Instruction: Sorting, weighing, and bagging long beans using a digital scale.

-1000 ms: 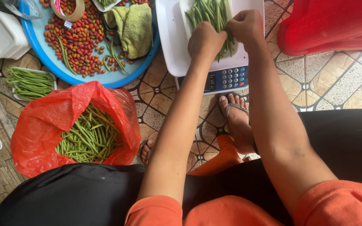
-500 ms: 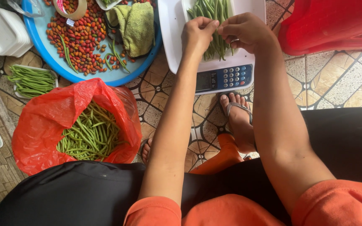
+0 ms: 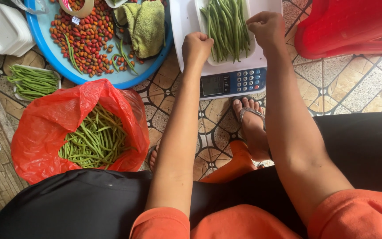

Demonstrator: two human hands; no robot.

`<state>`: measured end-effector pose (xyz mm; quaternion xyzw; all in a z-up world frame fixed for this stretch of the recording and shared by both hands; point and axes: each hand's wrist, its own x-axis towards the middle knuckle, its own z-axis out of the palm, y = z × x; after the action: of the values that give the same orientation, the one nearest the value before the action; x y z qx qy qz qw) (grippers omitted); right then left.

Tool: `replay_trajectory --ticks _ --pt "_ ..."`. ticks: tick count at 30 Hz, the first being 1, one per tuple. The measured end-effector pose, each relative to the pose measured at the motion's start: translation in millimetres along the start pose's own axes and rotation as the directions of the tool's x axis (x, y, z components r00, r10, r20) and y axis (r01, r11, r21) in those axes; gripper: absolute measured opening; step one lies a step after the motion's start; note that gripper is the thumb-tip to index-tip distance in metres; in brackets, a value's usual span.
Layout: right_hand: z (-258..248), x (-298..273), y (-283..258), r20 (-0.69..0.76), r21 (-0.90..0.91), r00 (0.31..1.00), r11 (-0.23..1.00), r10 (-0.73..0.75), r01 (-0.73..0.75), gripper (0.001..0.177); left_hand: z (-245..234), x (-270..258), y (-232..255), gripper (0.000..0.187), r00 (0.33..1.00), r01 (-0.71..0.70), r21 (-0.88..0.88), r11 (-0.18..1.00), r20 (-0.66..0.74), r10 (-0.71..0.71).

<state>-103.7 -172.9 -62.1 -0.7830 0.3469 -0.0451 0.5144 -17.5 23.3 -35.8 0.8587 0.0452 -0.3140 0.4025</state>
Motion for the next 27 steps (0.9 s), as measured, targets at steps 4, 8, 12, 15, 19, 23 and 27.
replay_trajectory --ticks 4,8,12,15,19,23,27 --pt "1.6 -6.0 -5.2 0.044 -0.070 0.999 0.997 -0.022 0.025 0.006 -11.5 -9.5 6.7 0.008 0.998 0.066 -0.005 0.998 0.002 -0.066" --pt "14.8 -8.0 -8.0 0.066 -0.254 0.997 0.967 0.045 -0.026 0.033 -15.1 -4.3 0.8 0.008 0.999 0.034 -0.033 0.999 -0.028 -0.035" --pt "25.5 -5.6 -8.3 0.031 -0.332 0.996 0.941 0.079 -0.065 0.029 -21.9 -10.3 1.9 0.009 0.999 0.019 -0.074 0.997 -0.047 -0.022" --pt "21.6 -7.0 -16.7 0.013 -0.263 0.995 0.961 0.094 -0.088 0.030 -25.4 -13.1 3.3 0.009 0.998 0.031 -0.068 0.997 -0.047 -0.034" --pt "25.0 0.5 -2.0 0.007 -0.279 1.000 0.960 0.029 -0.025 0.016 -20.3 -32.7 14.3 0.011 0.999 0.047 -0.084 0.995 -0.001 -0.048" --pt "31.3 -1.3 -3.3 -0.051 -0.310 0.999 0.951 -0.006 -0.010 0.012 7.9 -37.5 14.2 0.006 0.991 -0.100 0.039 0.994 0.088 0.097" --pt "34.9 -1.7 0.1 -0.113 -0.276 0.987 0.958 -0.115 0.080 0.009 30.1 -31.1 12.2 0.010 0.983 -0.162 0.030 0.986 0.090 0.158"
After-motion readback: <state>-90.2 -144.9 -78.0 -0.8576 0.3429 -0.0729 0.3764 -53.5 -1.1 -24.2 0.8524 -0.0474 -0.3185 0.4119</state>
